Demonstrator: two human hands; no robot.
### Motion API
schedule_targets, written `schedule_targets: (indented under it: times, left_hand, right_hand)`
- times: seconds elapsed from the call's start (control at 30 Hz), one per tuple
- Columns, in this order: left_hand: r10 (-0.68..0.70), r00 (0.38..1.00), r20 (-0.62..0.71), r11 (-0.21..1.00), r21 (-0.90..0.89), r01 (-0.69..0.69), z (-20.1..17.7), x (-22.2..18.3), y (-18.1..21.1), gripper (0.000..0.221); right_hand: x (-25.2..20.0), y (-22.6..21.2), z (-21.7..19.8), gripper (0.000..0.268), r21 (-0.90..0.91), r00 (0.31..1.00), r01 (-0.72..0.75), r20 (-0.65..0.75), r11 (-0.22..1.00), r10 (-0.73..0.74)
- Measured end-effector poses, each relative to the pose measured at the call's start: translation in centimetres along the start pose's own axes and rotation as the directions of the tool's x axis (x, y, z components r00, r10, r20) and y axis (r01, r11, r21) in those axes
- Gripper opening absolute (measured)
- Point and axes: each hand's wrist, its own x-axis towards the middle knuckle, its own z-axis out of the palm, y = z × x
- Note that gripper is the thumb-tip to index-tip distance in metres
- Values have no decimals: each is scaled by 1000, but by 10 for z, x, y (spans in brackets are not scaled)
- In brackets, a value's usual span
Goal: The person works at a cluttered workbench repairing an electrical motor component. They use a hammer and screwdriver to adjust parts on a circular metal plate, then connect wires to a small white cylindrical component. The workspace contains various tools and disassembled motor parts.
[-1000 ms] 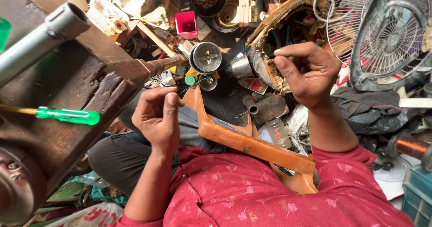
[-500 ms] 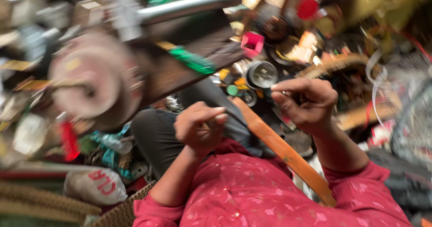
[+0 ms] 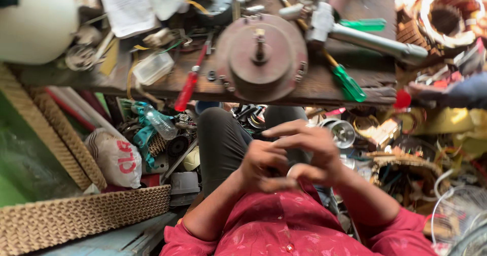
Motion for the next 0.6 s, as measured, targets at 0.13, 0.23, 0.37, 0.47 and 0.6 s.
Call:
schedule_targets:
  times: [0.13, 0.23, 0.37, 0.47, 0.6]
  left_hand:
    - [105, 978, 181, 986, -150, -78, -4, -7, 18, 56]
    - [-131, 879, 459, 929, -252, 270, -14, -16, 21, 59]
    - [-242, 819, 521, 964, 33, 265, -2, -26, 10, 68]
    - [-260, 857, 446, 965, 145, 217, 8, -38, -4, 66]
    - [-203, 924, 323, 972, 182, 150, 14, -52, -23, 63]
  right_hand:
    - [23, -6, 40, 64, 203, 964, 11, 257, 979, -64]
    - [25, -6, 50, 69, 317, 943, -114, 331, 941, 3]
    - [16, -7, 67, 52, 229, 977, -53, 214, 972, 3]
    - [12, -7, 75, 40, 135, 989, 25, 141, 991, -44]
    - [13, -7, 81, 35, 91, 990, 103, 92, 990, -112]
